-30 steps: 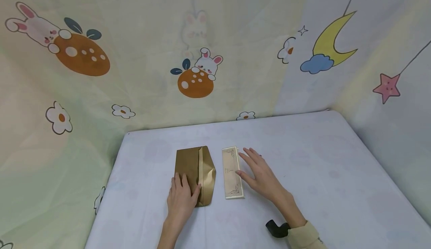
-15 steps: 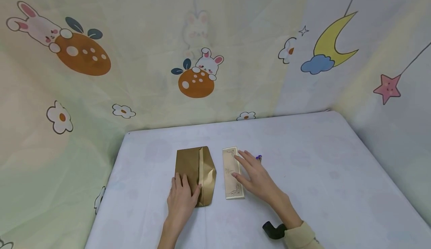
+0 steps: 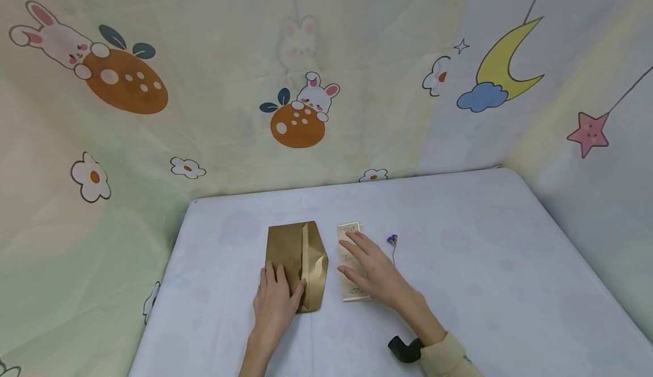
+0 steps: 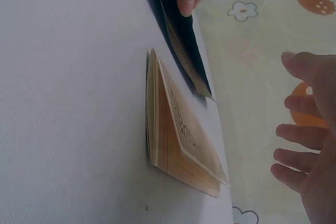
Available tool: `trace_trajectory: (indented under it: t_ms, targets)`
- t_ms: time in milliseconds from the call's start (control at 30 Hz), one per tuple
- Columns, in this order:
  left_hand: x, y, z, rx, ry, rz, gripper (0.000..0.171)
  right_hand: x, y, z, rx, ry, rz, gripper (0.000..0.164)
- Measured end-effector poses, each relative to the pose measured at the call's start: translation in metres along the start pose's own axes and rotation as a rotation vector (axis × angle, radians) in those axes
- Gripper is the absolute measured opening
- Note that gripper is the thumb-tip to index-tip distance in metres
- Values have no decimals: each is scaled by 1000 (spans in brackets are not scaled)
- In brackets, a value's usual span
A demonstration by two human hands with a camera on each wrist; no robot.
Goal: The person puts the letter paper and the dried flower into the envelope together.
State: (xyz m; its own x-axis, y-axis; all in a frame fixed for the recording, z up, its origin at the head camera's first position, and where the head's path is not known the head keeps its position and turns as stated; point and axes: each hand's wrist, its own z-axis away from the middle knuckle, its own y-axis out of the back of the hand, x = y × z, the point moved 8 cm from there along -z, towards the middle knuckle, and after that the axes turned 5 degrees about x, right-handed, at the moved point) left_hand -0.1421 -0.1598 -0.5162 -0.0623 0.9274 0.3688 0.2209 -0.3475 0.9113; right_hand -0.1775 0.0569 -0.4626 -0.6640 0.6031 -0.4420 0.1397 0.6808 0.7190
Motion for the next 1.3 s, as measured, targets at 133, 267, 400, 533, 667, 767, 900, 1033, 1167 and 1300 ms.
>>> trace_trajectory:
  t_ms: [133,267,400,533,667,767,900,1033,1167,1300]
  targets:
    - [-1,0,-1,4,-1,-1,70,-7,-7,-2,-1,35,-4,57]
    - [-2,-1,0,8,6,-4,70,-12,-15,-4,-21,52,-14,54]
    - [-3,-2,-1,10,7,-1,69,-18,-22,-7,-36,70,-30,49]
    - [-2,-2,-2,11,1,4,69,-23,-29,-9,-63,72,-46,48]
    - [-3,-3,-2,11,-1,0,69,-27,-37,-11,-92,73,-47,48]
    - [-4,-2,-2,15,-1,-10,69,-31,-44,-14,-109,89,-33,45]
    - [-4,-1,-2,19,-4,-15,69,-36,-51,-16,-122,112,-23,39]
    - [-5,-2,-2,6,2,-6,70,-39,-60,-16,-140,128,-48,37]
    - [-6,-3,-1,-1,12,1,71,-42,-69,-15,-170,138,-72,36]
    - [-6,-1,-1,7,5,6,70,-44,-75,-14,-195,134,-61,34]
